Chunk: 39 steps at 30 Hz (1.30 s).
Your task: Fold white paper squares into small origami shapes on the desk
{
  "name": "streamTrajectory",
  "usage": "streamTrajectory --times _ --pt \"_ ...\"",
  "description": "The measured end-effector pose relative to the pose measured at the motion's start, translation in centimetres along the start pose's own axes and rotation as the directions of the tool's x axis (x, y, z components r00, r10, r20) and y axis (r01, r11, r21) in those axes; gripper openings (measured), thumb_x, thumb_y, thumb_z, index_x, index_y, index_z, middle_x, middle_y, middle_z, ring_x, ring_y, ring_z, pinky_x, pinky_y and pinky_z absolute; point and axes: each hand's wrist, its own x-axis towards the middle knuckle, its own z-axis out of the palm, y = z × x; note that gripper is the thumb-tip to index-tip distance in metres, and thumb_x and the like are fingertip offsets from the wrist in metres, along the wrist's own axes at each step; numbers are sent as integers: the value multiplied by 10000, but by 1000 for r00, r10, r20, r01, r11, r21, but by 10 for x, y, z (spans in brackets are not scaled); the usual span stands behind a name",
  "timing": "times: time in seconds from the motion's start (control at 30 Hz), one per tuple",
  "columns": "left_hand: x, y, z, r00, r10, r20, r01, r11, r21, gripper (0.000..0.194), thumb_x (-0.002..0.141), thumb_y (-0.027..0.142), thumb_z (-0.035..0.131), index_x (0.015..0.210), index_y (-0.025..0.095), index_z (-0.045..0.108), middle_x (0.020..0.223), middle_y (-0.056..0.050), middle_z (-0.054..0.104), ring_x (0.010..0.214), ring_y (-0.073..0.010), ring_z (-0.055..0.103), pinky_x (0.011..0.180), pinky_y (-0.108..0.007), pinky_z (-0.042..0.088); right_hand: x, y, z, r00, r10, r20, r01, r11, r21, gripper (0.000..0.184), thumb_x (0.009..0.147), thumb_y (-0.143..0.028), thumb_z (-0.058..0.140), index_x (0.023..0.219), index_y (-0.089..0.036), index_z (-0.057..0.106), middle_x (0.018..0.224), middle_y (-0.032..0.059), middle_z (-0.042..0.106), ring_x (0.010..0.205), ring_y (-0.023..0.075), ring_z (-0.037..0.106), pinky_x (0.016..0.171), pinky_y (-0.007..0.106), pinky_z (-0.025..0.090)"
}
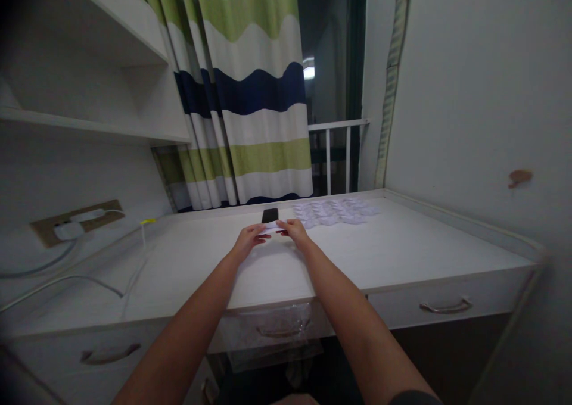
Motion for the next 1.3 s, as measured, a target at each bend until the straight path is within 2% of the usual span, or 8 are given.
streamTrajectory --times 0.6,0.97,1.3 --pt "2 -1 0 999 -3 -47 2 1000 -21 304 635 376 659 777 108 637 819 -104 653 661 -163 619 564 -239 438 4 3 -1 1000 -3 -22 3 1000 -24 251 560 -354 691 542 -129 580 544 18 586 526 98 536 535 217 417" --pt "7 -7 -2 993 15 -118 -18 1000 -23 316 558 393 701 659 101 636 734 -74 626 691 -142 556 583 -245 464 -1 0 -1 1000 -10 9 11 1000 -18 266 511 -371 702 602 -143 601 578 -13 571 577 93 517 574 223 422" --pt "6 -5 0 990 28 -140 -32 999 -31 314 537 391 714 623 102 626 702 -70 621 680 -141 549 591 -246 470 2 3 -1 995 -94 -19 93 995 -32 316 492 -400 700 631 -126 626 562 -8 577 534 97 502 566 234 406"
